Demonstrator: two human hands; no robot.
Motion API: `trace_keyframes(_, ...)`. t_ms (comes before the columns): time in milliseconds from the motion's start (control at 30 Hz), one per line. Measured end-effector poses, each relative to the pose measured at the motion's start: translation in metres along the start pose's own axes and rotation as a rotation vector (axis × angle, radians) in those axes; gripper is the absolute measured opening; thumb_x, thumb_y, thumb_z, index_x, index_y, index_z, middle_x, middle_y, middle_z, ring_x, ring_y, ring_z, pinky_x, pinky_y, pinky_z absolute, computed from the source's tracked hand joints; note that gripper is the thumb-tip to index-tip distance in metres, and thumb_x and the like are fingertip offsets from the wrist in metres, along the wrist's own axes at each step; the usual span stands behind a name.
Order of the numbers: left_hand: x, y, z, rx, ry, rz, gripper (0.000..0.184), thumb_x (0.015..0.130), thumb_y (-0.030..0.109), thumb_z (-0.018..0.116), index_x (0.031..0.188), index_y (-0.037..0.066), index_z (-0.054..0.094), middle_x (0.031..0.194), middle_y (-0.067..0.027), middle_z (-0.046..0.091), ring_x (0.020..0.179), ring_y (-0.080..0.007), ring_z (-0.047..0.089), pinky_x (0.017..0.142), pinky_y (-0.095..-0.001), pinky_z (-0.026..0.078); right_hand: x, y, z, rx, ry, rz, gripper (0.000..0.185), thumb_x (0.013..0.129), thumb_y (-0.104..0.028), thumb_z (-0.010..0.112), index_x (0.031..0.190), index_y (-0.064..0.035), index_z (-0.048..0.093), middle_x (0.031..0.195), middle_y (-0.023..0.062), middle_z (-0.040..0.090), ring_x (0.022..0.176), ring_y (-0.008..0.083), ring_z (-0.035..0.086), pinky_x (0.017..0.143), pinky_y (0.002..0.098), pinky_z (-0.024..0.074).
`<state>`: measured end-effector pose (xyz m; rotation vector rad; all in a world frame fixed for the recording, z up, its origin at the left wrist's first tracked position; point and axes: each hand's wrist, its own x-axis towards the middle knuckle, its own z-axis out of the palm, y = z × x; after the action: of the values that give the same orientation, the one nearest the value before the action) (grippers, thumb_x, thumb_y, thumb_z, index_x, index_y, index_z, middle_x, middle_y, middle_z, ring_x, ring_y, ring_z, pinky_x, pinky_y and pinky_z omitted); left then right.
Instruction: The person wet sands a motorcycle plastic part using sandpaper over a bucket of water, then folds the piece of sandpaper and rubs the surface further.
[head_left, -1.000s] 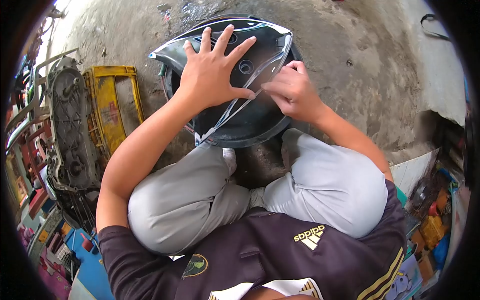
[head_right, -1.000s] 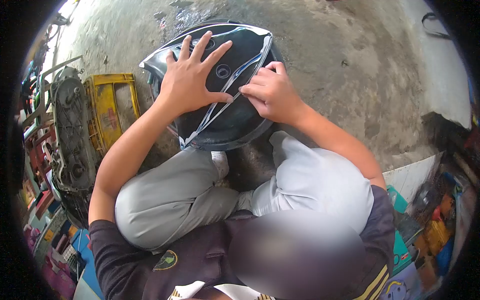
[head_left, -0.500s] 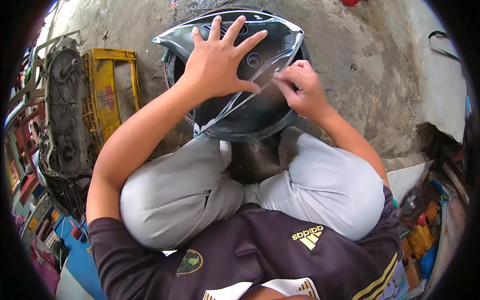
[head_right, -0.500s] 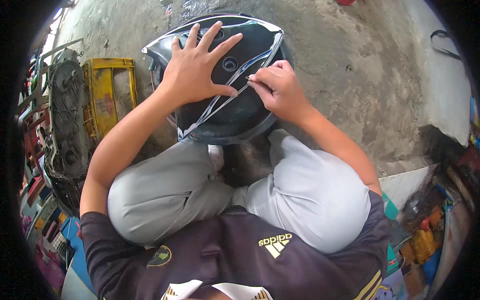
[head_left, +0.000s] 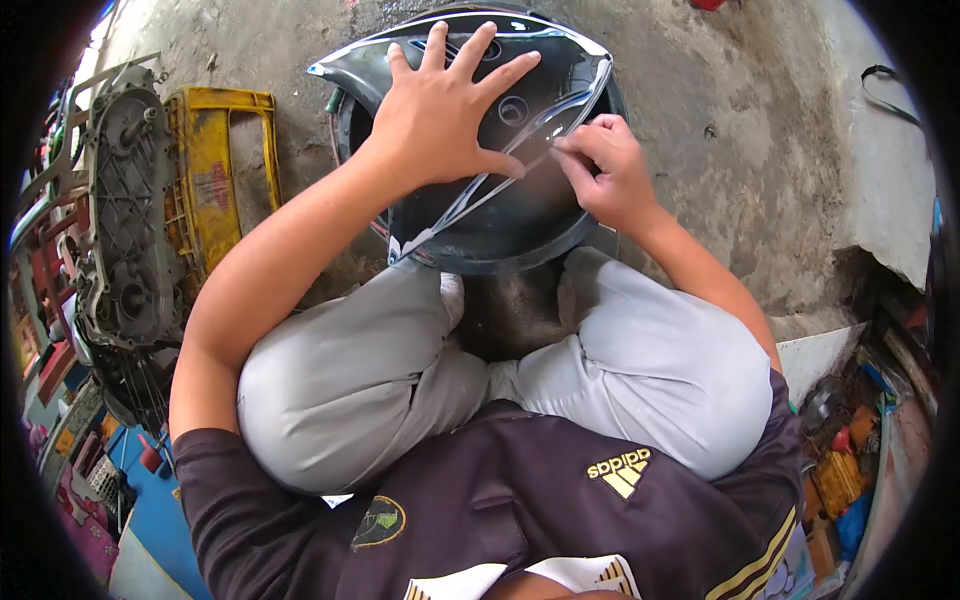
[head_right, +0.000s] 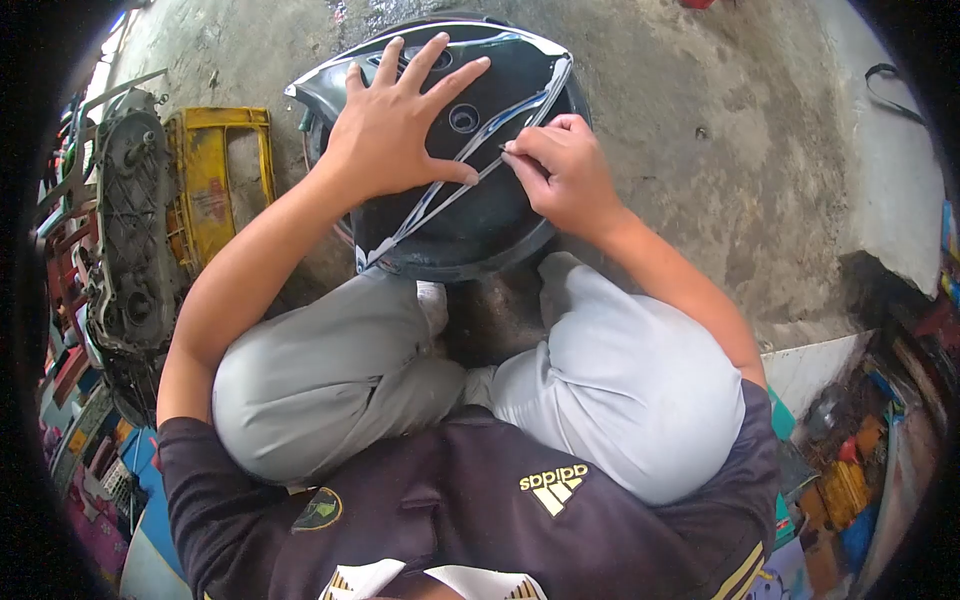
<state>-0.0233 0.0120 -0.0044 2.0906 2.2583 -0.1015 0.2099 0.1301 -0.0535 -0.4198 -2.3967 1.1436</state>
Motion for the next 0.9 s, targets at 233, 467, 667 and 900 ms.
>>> trace_keyframes(233,-0.0009,0.0008,-0.0004,0.001,0.001,0.002,0.122,0.068,0.082,0.082,0.170,0.043,0.029,0.176,-0.0136,0.032,0.155,-0.0529,0.036,0.112,-0.0770,0.038,0.0007,0.0020,-0.0015,-0.057,-0.050,-0.067,0.008,0.090,-0.008,0.078,0.092,-0.0082,0.071,0.083,0.0047,0.073,0.079,0.0252,0.069,0.090,0.0399,0.0464)
trace_keyframes(467,-0.0007,-0.0008,0.0032,-0.035,0.054,0.018,0.118,0.068,0.081,0.082,0.169,0.043,0.035,0.174,-0.0154,0.035,0.152,-0.0559,0.040,0.112,-0.0809,0.035,0.0051,-0.0025,0.0014,-0.068,0.007,-0.033,0.008,0.090,-0.008,0.078,0.091,-0.0089,0.070,0.083,0.0037,0.070,0.082,0.0243,0.068,0.091,0.0393,0.0459)
trace_keyframes(667,-0.0002,0.0010,-0.0027,-0.001,-0.011,-0.001,0.122,0.067,0.082,0.082,0.170,0.043,0.028,0.176,-0.0143,0.032,0.155,-0.0531,0.036,0.113,-0.0775,0.035,0.0039,-0.0013,0.0007,-0.066,0.006,-0.061,0.008,0.089,-0.007,0.077,0.092,-0.0090,0.070,0.083,0.0046,0.068,0.079,0.0260,0.065,0.089,0.0407,0.0458)
trace_keyframes(900,0.0008,0.0001,-0.0016,-0.002,-0.003,0.001,0.122,0.067,0.082,0.082,0.170,0.043,0.029,0.176,-0.0142,0.033,0.155,-0.0533,0.036,0.113,-0.0776,0.036,0.0026,0.0047,0.0006,-0.054,-0.036,-0.093,0.009,0.088,-0.008,0.078,0.091,-0.0087,0.069,0.082,0.0056,0.068,0.078,0.0272,0.065,0.089,0.0411,0.0462)
